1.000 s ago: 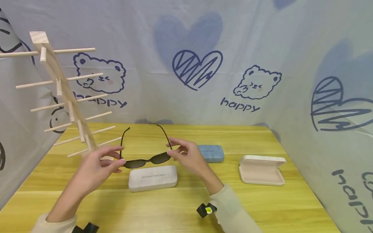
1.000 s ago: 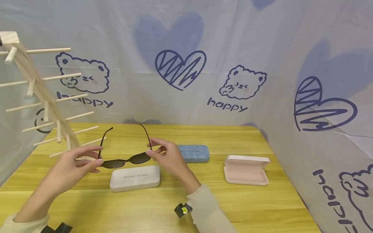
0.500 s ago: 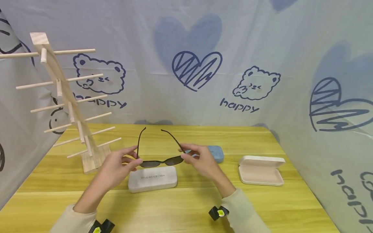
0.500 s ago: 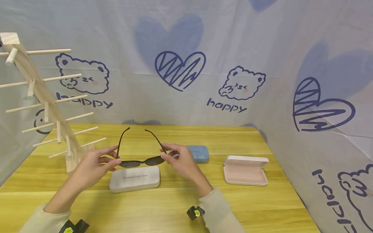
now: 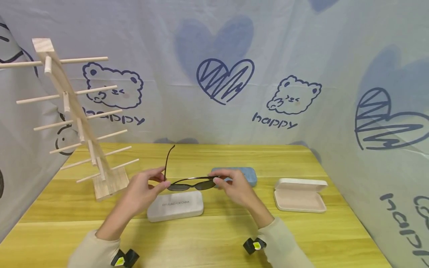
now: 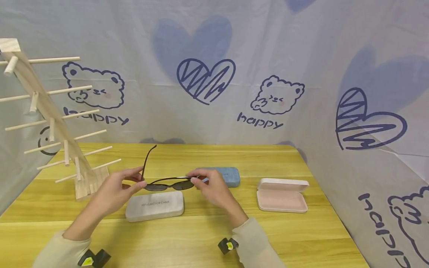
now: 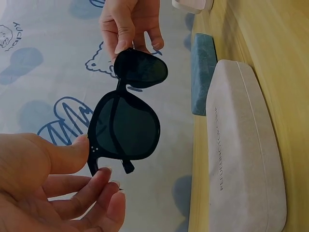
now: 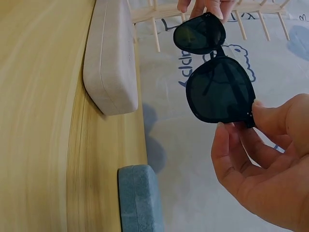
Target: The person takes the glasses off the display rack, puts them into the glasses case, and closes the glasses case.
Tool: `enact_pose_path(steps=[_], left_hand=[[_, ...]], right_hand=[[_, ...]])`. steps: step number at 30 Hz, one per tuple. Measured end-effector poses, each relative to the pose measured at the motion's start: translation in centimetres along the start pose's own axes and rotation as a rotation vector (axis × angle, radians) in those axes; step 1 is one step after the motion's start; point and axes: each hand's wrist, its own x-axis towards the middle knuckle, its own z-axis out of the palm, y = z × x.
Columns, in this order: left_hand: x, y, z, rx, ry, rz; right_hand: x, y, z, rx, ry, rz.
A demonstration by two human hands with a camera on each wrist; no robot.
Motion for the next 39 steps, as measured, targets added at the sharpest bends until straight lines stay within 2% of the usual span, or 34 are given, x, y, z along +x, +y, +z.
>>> enact_pose_path(steps=[7, 17, 22, 32, 39], left_hand=[[0.2, 0.0, 0.5, -0.004, -0.004, 0.006], [0.4, 0.0, 1.4, -0.023, -0.072, 0.038], [0.4, 0.1, 1.6, -0.036, -0.080, 0.080], [0.4, -0.1, 2.0, -0.007, -0.072, 0.129], [0.7, -0.1, 2.8, 0.026, -0.055, 0.150]], right_hand=[[-0.2, 0.1, -0.2, -0.003, 0.007, -0.004], [-0.4, 0.5, -0.7, -0.047, 0.017, 0.000], [-0.5, 0.7, -1.0, -0.052, 0.014, -0.001], [-0.7, 1.1, -1.3, -0.050, 0.056, 0.115], [-0.7, 1.2, -1.8, -0.149, 0.097, 0.122]])
